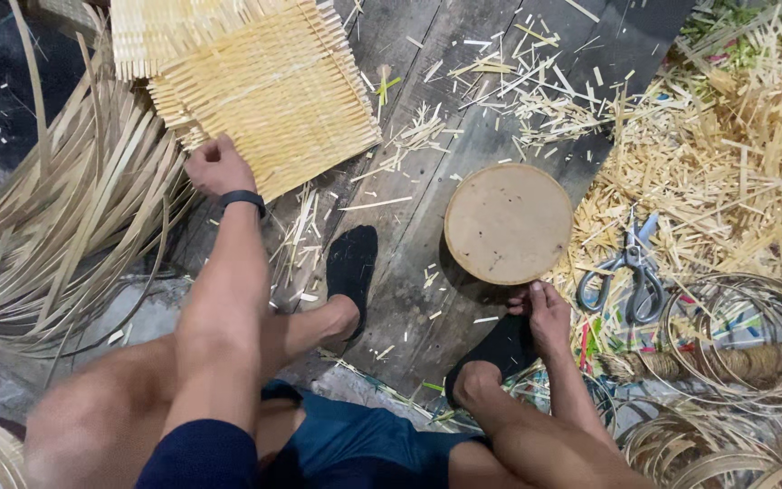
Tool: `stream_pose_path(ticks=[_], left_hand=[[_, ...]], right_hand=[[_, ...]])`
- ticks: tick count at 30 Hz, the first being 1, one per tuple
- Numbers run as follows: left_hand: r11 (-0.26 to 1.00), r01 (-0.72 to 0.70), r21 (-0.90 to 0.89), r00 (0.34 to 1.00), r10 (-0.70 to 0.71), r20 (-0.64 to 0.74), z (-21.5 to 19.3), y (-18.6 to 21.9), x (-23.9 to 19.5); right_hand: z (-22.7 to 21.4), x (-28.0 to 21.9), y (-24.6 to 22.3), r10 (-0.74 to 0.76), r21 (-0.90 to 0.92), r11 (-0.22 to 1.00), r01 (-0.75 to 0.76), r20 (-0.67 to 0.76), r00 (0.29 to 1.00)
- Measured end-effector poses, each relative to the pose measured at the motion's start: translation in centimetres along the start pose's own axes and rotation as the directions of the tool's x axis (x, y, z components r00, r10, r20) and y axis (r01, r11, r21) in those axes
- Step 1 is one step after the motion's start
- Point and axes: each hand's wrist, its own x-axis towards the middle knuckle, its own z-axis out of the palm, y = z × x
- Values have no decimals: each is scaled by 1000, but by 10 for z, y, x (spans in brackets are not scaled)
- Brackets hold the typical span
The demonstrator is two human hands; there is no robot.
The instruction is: The person places a circular bamboo frame onto a rectangular woven mat, trims the excess mat with shears, and stacks the finished circular tray. The process is repeated with additional mats and frames.
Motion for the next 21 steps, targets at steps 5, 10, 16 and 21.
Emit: stream_pose_path(ticks=[5, 10, 16, 21], left_hand=[[963, -10, -268, 997, -12, -81, -11, 57, 6], [969, -5, -247, 1000, 4, -5, -32, 79, 10], [976, -60, 209, 970, 7, 242, -48, 56, -34], [823, -567, 14, 616, 413, 671, -27, 63, -89]], right_hand=[[-2, 0, 3, -10, 44, 999, 10, -7, 1000], [-2, -2, 1, -44, 33, 998, 45, -3, 999], [-3, -2, -3, -27, 58, 998, 28, -9, 1000], [-4, -3, -6, -12, 66, 998, 12, -5, 1000]])
